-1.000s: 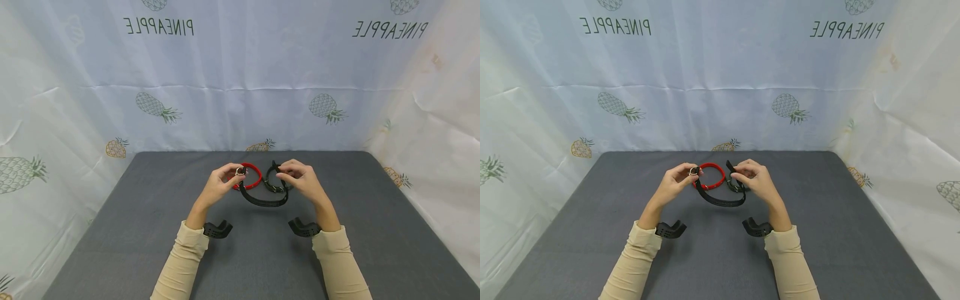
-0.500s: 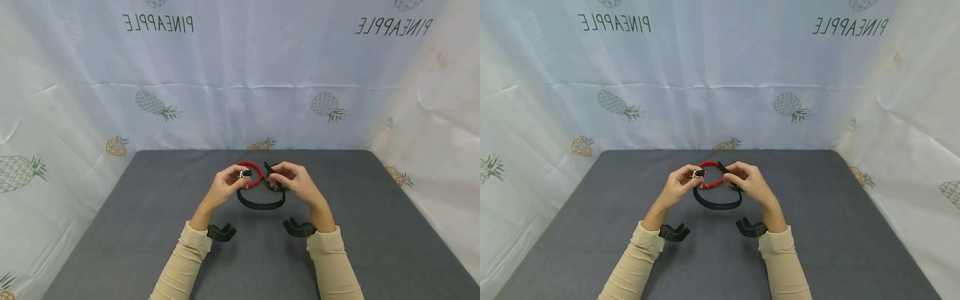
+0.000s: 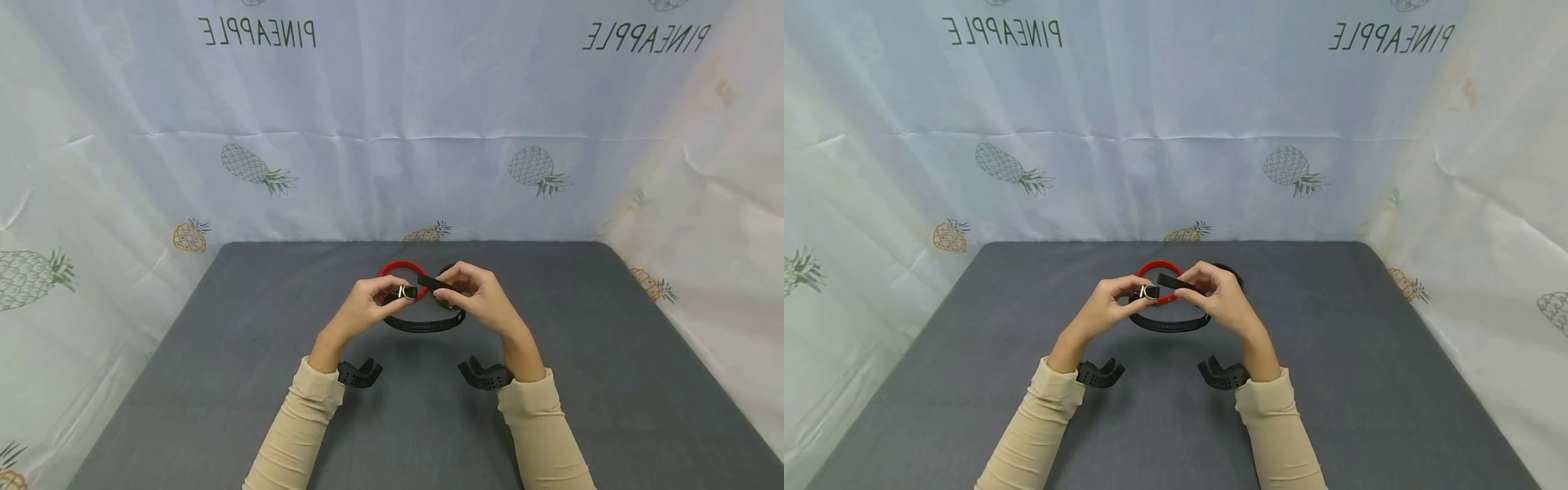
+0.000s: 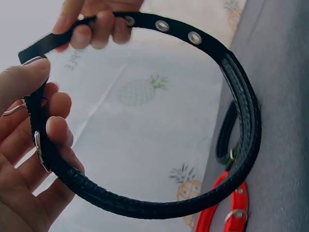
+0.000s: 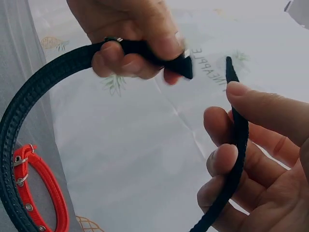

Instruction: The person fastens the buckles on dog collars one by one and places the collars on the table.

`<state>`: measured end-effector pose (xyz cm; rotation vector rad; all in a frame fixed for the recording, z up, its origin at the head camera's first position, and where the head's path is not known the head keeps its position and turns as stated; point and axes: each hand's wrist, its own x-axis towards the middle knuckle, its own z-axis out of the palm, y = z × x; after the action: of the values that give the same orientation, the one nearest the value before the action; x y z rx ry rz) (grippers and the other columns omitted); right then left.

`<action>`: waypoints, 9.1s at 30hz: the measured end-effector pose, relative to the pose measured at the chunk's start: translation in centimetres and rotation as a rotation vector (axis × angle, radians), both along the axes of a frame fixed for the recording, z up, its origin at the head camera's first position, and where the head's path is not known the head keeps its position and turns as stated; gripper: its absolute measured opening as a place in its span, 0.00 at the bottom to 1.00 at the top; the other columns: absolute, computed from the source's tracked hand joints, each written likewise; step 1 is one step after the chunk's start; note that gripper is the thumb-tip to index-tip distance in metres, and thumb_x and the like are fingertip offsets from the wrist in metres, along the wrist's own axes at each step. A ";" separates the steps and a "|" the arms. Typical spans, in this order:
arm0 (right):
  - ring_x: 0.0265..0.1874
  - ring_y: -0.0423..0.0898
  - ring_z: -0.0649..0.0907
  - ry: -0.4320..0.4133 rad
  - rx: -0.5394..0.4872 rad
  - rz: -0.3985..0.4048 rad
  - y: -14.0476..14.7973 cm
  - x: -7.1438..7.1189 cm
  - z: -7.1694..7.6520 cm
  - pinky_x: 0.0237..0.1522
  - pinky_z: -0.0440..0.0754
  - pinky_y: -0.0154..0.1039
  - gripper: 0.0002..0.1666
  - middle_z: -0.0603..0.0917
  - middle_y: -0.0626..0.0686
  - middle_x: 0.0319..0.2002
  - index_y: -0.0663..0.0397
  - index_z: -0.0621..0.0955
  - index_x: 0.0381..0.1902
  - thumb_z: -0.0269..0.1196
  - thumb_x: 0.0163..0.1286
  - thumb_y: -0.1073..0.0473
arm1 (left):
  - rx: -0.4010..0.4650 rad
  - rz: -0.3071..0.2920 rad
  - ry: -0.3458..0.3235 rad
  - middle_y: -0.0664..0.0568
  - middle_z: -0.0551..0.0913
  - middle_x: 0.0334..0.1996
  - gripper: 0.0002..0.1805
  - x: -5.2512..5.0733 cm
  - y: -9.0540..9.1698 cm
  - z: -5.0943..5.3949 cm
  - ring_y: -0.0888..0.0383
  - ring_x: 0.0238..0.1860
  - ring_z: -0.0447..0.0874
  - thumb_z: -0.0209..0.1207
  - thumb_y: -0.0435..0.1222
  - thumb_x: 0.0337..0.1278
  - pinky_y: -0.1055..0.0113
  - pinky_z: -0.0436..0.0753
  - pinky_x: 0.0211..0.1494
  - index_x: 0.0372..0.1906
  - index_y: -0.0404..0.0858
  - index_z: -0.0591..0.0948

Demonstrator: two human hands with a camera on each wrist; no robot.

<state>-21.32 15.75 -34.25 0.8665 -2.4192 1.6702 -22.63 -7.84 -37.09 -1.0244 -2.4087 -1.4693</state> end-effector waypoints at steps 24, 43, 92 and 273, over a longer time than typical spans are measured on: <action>0.25 0.36 0.75 0.026 0.170 -0.044 -0.2 0.1 -0.3 0.30 0.74 0.30 0.05 0.82 0.59 0.31 0.60 0.83 0.32 0.69 0.58 0.68 | -0.183 -0.028 0.237 0.45 0.88 0.37 0.10 0.0 0.1 0.2 0.56 0.34 0.85 0.65 0.31 0.55 0.70 0.83 0.39 0.43 0.33 0.84; 0.27 0.37 0.79 -0.015 0.198 -0.018 -0.3 0.0 -0.5 0.30 0.75 0.31 0.05 0.82 0.62 0.35 0.63 0.84 0.32 0.69 0.57 0.70 | -0.235 -0.028 0.258 0.46 0.89 0.38 0.11 0.4 0.3 0.2 0.57 0.34 0.87 0.66 0.32 0.55 0.72 0.84 0.41 0.43 0.34 0.84; 0.22 0.36 0.74 -0.039 0.047 0.059 -0.5 -0.3 -0.7 0.26 0.73 0.30 0.09 0.83 0.65 0.34 0.66 0.81 0.40 0.65 0.63 0.66 | 0.085 -0.114 -0.212 0.35 0.83 0.40 0.14 0.9 1.0 0.6 0.52 0.39 0.85 0.59 0.31 0.62 0.70 0.82 0.44 0.50 0.31 0.74; 0.35 0.35 0.78 0.066 -0.089 0.106 -1.6 0.0 -1.2 0.39 0.77 0.32 0.11 0.78 0.48 0.44 0.68 0.79 0.47 0.60 0.67 0.67 | 0.229 -0.144 -0.442 0.57 0.67 0.19 0.17 0.7 2.1 -0.2 0.63 0.19 0.62 0.49 0.37 0.72 0.74 0.63 0.31 0.43 0.22 0.76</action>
<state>-21.35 14.16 -35.41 1.0358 -2.2745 1.7399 -21.93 -5.78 -37.28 -0.9137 -2.3896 -2.1616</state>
